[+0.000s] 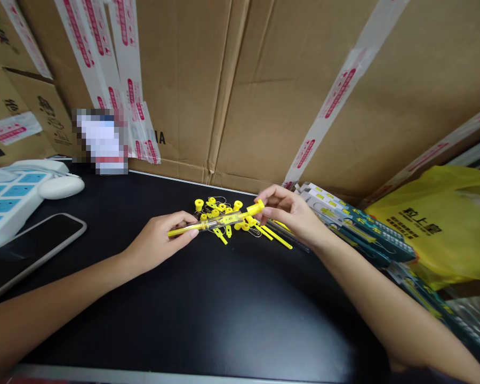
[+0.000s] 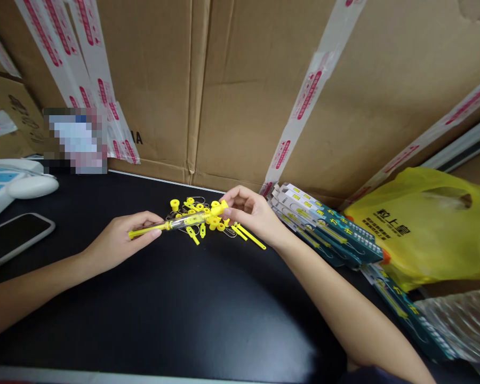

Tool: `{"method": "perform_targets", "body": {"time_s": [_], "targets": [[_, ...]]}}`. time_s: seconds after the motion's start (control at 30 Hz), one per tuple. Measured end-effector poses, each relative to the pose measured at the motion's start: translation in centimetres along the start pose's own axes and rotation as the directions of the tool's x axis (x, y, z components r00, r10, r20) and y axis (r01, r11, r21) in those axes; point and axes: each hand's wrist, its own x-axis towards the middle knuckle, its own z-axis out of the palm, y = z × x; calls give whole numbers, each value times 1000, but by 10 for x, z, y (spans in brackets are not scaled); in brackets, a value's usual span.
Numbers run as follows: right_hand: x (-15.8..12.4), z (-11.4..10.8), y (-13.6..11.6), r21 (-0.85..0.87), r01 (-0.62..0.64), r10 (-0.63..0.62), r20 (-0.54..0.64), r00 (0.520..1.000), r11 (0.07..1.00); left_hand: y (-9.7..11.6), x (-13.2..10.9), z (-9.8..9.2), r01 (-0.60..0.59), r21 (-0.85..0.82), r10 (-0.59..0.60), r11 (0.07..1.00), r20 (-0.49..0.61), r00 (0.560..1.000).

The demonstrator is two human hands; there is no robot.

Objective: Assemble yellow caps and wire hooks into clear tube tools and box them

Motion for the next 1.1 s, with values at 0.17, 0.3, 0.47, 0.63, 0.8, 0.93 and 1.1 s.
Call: {"method": "perform_targets", "body": {"time_s": [0.17,0.3,0.47,0.63,0.8,0.93,1.1], "targets": [[0,0,1,21,8,-8,14,1000,1000,1,1,0,-6,-3,6,1000,-4,1000],[0,-1,2,38,3,-4,13,1000,999,3,0,-1,-2,-8,2,1000,-8,1000],[-1,2,2,74,-16,14,24,1000,997,3,0,-1,-3,-11,3,1000,0,1000],[-2,6,3,116,-31,24,56,998,993,2,0,0,-10,2,10,1000,2,1000],[-1,8,6,147,-45,35,71,997,988,2,0,0,-19,19,19,1000,-6,1000],[0,9,8,169,-71,62,62,996,983,2,0,1,-23,19,23,1000,-8,1000],[0,9,9,193,-103,92,61,994,976,3,-1,0,-31,14,32,999,-19,999]]}}
